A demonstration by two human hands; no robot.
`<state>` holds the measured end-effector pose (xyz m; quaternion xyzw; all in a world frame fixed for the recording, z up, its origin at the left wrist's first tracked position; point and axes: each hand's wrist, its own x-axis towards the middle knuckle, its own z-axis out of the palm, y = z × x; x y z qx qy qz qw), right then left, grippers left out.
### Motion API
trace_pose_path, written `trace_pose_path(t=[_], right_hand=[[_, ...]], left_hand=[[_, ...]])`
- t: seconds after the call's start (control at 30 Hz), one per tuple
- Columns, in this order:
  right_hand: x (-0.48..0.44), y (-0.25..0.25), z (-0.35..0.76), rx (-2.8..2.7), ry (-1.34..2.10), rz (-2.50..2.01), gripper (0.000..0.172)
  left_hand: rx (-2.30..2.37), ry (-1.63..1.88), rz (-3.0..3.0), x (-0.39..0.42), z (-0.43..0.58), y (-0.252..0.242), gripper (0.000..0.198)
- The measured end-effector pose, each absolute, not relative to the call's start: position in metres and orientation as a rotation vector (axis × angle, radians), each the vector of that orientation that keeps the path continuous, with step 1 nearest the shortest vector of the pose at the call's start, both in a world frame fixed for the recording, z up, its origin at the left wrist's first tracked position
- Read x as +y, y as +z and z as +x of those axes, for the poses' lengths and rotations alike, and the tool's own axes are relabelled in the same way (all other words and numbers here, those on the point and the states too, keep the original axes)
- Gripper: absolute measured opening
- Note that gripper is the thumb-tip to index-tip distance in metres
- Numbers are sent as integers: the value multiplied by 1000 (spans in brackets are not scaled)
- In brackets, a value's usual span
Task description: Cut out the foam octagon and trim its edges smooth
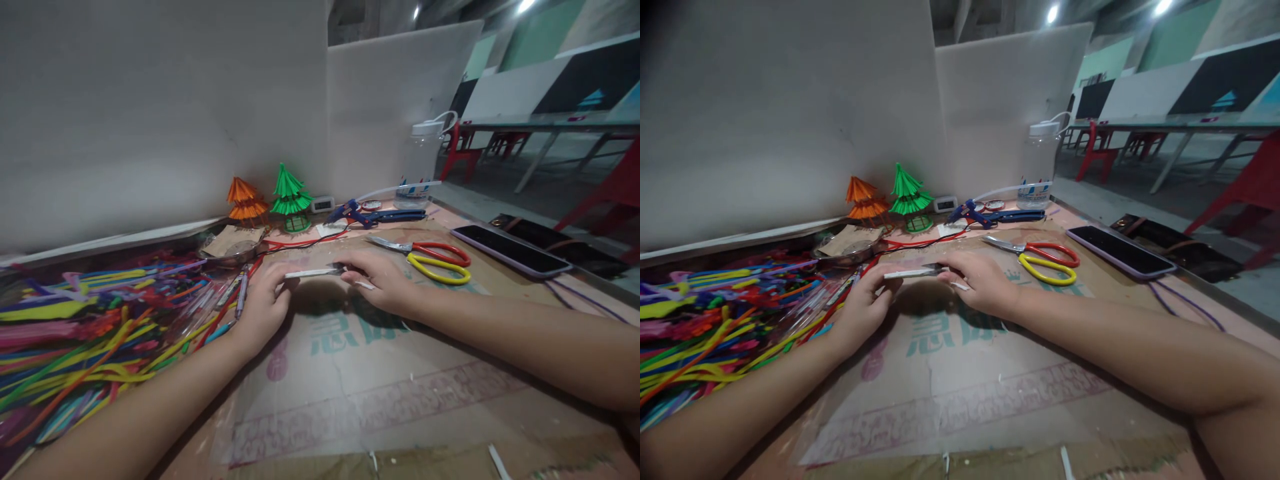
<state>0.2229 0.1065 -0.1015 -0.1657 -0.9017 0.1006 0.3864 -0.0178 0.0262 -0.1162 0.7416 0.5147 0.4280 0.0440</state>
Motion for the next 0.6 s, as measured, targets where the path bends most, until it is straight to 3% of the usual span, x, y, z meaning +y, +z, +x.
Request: trace_pose_path(t=[0.6], right_hand=[[102,-97,223,-2362,206,-292,28]], left_hand=[[1477,1262,2450,24,-21,-117,41]])
